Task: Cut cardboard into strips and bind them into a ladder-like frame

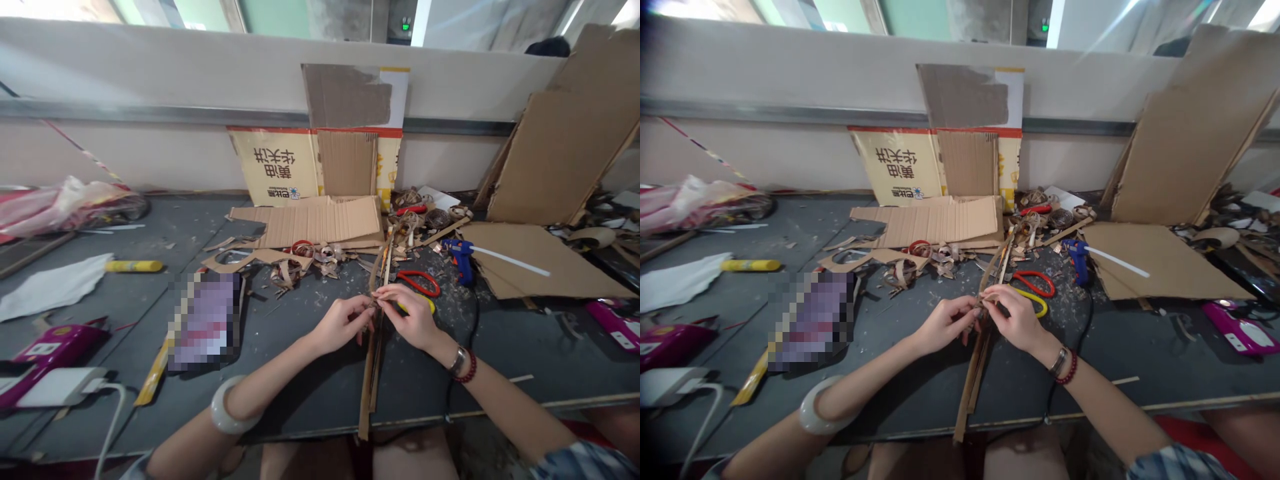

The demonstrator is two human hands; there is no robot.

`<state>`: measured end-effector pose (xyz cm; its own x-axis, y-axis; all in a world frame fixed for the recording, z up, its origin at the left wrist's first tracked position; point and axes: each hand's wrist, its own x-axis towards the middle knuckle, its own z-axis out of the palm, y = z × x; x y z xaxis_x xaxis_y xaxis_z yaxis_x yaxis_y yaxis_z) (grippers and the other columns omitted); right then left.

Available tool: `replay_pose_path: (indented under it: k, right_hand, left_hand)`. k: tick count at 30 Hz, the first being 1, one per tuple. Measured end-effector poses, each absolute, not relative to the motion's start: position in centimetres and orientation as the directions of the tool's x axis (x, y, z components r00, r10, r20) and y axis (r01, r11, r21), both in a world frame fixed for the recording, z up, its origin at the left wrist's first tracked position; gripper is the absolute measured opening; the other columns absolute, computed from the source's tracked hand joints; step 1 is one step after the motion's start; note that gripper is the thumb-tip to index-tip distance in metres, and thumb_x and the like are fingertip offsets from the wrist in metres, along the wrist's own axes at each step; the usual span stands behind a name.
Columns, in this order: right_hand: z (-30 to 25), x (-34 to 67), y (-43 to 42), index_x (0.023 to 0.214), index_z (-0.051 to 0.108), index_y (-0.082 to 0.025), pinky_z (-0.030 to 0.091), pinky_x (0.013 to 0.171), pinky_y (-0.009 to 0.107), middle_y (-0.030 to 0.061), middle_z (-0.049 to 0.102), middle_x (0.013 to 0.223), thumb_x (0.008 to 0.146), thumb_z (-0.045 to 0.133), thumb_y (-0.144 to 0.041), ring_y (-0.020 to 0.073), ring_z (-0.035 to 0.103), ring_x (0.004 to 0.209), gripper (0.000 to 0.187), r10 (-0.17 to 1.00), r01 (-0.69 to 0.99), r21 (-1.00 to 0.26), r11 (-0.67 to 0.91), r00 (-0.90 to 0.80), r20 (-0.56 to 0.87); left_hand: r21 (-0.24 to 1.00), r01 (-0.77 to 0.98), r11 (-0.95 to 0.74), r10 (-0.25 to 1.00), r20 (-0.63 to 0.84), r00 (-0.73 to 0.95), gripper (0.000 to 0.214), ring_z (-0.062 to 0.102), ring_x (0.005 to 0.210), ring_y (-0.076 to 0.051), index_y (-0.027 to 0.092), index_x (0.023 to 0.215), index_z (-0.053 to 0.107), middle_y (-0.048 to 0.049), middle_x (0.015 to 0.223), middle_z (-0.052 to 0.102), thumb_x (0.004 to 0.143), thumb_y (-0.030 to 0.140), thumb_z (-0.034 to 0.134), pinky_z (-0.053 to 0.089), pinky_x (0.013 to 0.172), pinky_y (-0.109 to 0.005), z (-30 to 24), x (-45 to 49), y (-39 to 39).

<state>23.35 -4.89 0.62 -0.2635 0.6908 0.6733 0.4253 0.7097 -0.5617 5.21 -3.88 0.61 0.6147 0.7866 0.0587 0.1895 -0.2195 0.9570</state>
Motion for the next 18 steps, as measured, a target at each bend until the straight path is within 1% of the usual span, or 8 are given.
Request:
replay_pose_path:
  k: [5, 8, 12, 18]
  right_hand:
    - [0.31, 23.45, -4.89, 0.088, 0.061, -0.020, 0.051, 0.084, 0.033, 0.0069, 0.063, 0.098, 0.083, 0.052, -0.015, 0.0160, 0.059, 0.095, 0.011, 0.676, 0.417, -0.546, 0.727, -0.290, 0.678]
    - [0.22, 23.54, -4.87, 0.088, 0.060, -0.020, 0.052, 0.084, 0.033, 0.0070, 0.063, 0.099, 0.083, 0.053, -0.015, 0.0159, 0.059, 0.095, 0.011, 0.662, 0.420, -0.528, 0.738, -0.301, 0.686]
    - [0.09, 23.62, -4.84, 0.089, 0.059, -0.020, 0.051, 0.083, 0.033, 0.0073, 0.062, 0.098, 0.083, 0.051, -0.014, 0.0157, 0.059, 0.094, 0.012, 0.667, 0.430, -0.527, 0.733, -0.305, 0.680]
    - [0.02, 23.61, -4.77, 0.088, 0.056, -0.020, 0.051, 0.081, 0.032, 0.0068, 0.062, 0.095, 0.084, 0.049, -0.014, 0.0156, 0.059, 0.092, 0.011, 0.674, 0.437, -0.528, 0.728, -0.317, 0.667]
  left_hand:
    - [0.955, 0.193, -0.227, 0.790, 0.064, 0.610, 0.028, 0.056, 0.043, -0.008, 0.014, 0.084, 0.054, -0.0009, 0.066, 0.063, 0.085, 0.040, 0.046, 0.046, 0.042, -0.017, 0.72, 5.30, -3.90]
    - [0.960, 0.180, -0.216, 0.802, 0.068, 0.594, 0.028, 0.056, 0.044, -0.008, 0.013, 0.087, 0.054, -0.0007, 0.066, 0.062, 0.085, 0.041, 0.046, 0.047, 0.043, -0.018, 0.66, 5.37, -3.86]
    - [0.963, 0.188, -0.194, 0.796, 0.042, 0.604, 0.028, 0.054, 0.041, -0.008, 0.014, 0.093, 0.052, -0.0005, 0.064, 0.062, 0.086, 0.040, 0.044, 0.045, 0.039, -0.018, 0.29, 5.32, -3.80]
    - [0.962, 0.196, -0.190, 0.787, 0.030, 0.616, 0.029, 0.055, 0.041, -0.008, 0.014, 0.095, 0.053, 0.0003, 0.064, 0.060, 0.087, 0.040, 0.043, 0.044, 0.038, -0.016, 0.26, 5.14, -3.84]
